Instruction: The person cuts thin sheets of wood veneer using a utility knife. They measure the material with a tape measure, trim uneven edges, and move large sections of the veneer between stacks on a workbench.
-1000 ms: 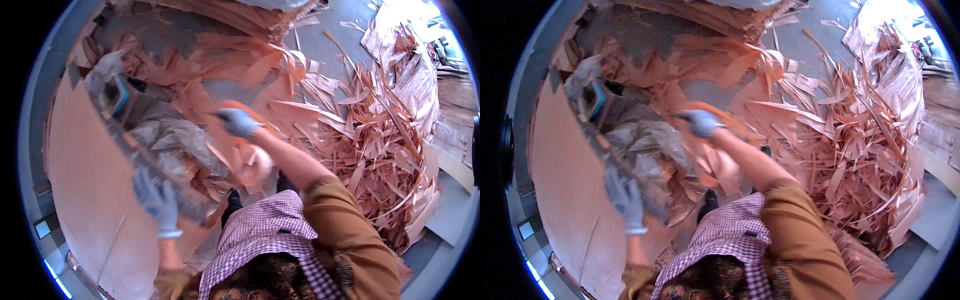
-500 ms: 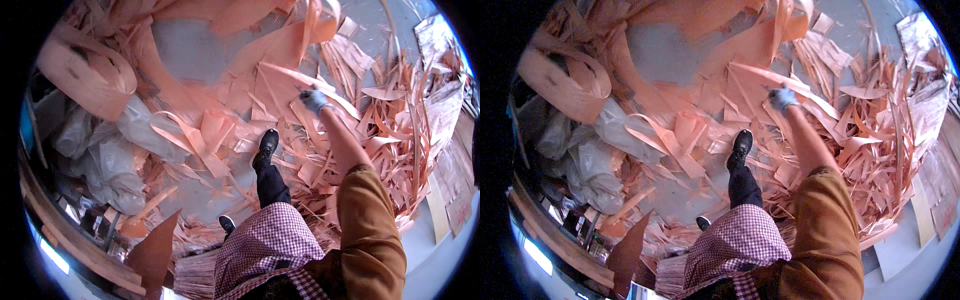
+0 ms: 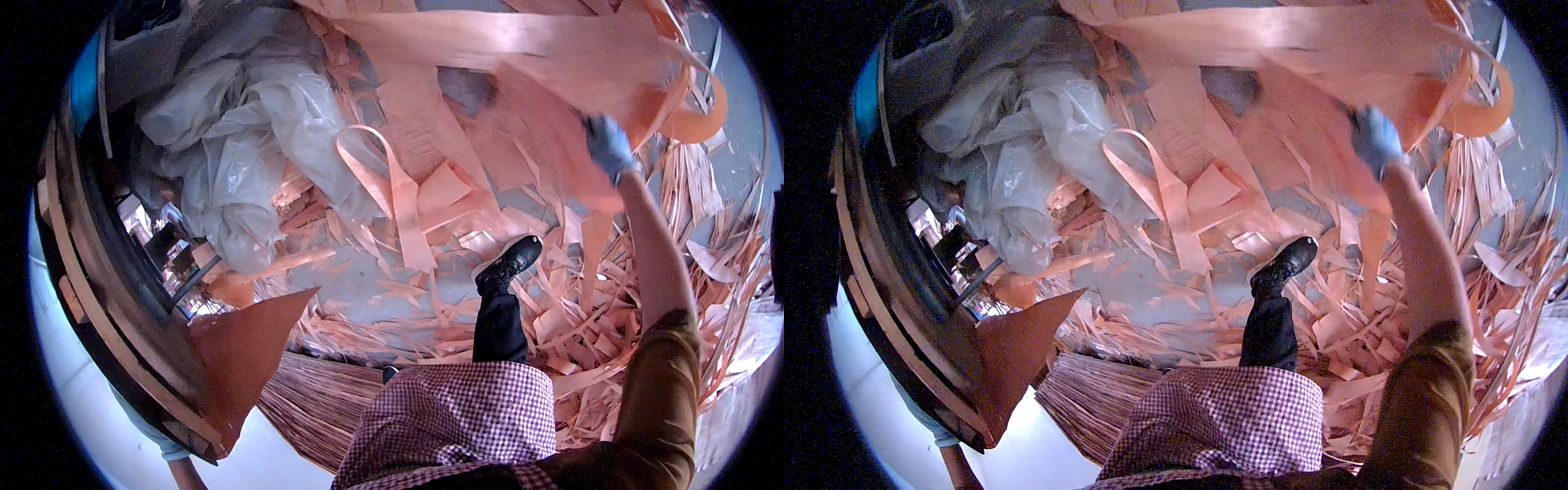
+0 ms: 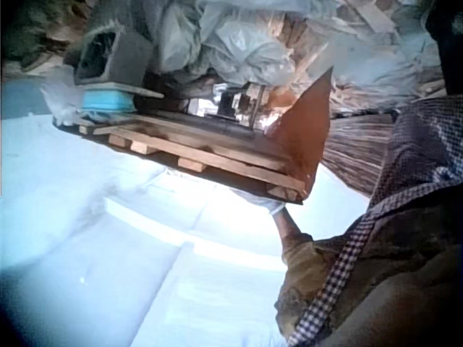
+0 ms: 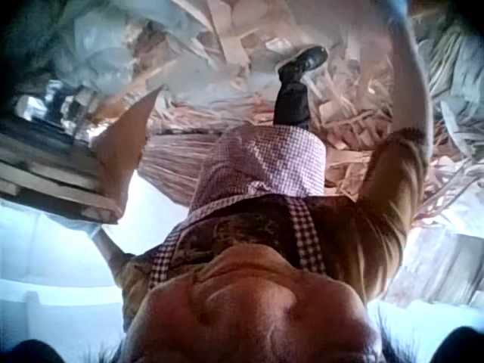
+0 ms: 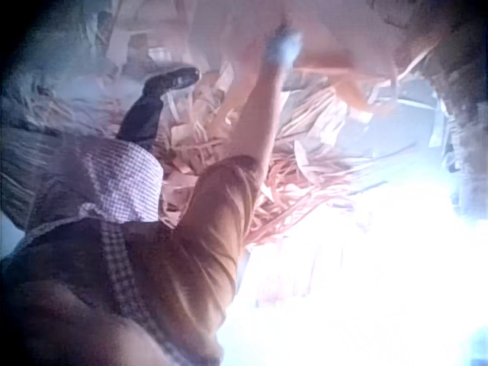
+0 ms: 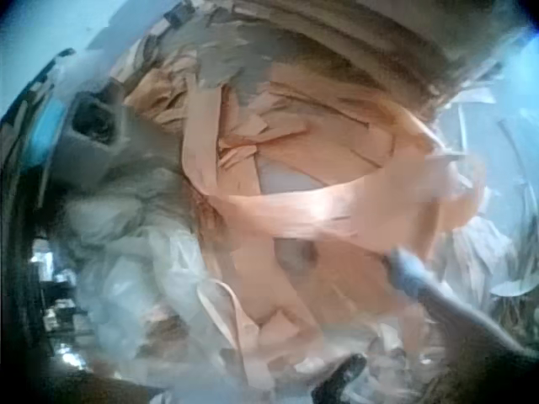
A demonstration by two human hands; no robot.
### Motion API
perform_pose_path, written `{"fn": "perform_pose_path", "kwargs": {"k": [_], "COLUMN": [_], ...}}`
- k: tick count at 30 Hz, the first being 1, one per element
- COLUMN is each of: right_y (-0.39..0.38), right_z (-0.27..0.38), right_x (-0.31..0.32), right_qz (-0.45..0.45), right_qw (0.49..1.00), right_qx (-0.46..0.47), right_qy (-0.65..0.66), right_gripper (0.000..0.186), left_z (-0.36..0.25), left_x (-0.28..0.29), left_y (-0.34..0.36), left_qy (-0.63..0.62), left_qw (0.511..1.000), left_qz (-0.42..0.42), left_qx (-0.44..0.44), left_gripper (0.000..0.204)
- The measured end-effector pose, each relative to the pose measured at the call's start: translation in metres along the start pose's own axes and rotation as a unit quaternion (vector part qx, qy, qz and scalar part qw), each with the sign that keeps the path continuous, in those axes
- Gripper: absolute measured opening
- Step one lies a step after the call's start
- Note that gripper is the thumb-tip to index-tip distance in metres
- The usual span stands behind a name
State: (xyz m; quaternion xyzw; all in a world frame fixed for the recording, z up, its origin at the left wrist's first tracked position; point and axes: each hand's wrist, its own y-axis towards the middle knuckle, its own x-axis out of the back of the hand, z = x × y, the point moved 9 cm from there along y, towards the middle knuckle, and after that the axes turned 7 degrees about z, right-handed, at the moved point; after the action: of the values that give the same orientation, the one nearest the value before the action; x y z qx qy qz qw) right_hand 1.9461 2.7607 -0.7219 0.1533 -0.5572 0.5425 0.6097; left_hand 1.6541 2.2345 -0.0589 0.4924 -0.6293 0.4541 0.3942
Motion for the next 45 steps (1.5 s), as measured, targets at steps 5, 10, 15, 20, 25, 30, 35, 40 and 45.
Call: {"fn": "perform_pose_path", "kwargs": {"k": [5, 10, 15, 20, 25, 30, 35, 40, 45], "right_y": [0.143, 0.099, 0.077, 0.069, 0.053, 0.030, -0.014, -0.117, -0.234], "right_z": [0.037, 0.223, 0.227, 0.246, 0.289, 0.291, 0.270, 0.301, 0.319], "right_x": [0.221, 0.174, -0.135, -0.185, -0.128, -0.053, 0.035, 0.208, 0.352], "right_qz": [-0.250, -0.131, 0.281, 0.182, 0.101, 0.051, 0.050, 0.224, 0.176], "right_qw": [0.966, 0.960, 0.934, 0.929, 0.965, 0.935, 0.880, 0.719, 0.701], "right_qx": [0.006, 0.194, 0.050, -0.121, -0.092, -0.116, -0.113, -0.004, -0.001], "right_qy": [-0.066, 0.154, 0.213, 0.299, 0.225, 0.332, 0.458, 0.658, 0.691], "right_gripper": [0.013, 0.018, 0.031, 0.031, 0.022, 0.021, 0.031, 0.036, 0.040], "left_z": [0.074, 0.140, 0.084, 0.054, 0.033, 0.014, -0.021, 0.004, -0.013], "left_x": [0.065, 0.117, 0.058, 0.035, 0.022, 0.015, 0.011, 0.032, 0.040], "left_y": [0.008, -0.014, 0.007, 0.012, 0.015, 0.018, 0.013, 0.012, -0.006], "left_qy": [-0.051, -0.073, 0.021, 0.095, 0.148, 0.166, 0.222, 0.067, 0.091], "left_qw": [0.998, 0.989, 0.999, 0.995, 0.983, 0.969, 0.917, 0.971, 0.926], "left_qz": [-0.030, -0.079, -0.034, 0.013, 0.033, 0.027, 0.003, -0.048, -0.170], "left_qx": [0.037, 0.100, 0.035, -0.033, -0.102, -0.183, -0.333, -0.225, -0.325], "left_gripper": [0.050, 0.052, 0.054, 0.057, 0.059, 0.061, 0.063, 0.051, 0.052]}}
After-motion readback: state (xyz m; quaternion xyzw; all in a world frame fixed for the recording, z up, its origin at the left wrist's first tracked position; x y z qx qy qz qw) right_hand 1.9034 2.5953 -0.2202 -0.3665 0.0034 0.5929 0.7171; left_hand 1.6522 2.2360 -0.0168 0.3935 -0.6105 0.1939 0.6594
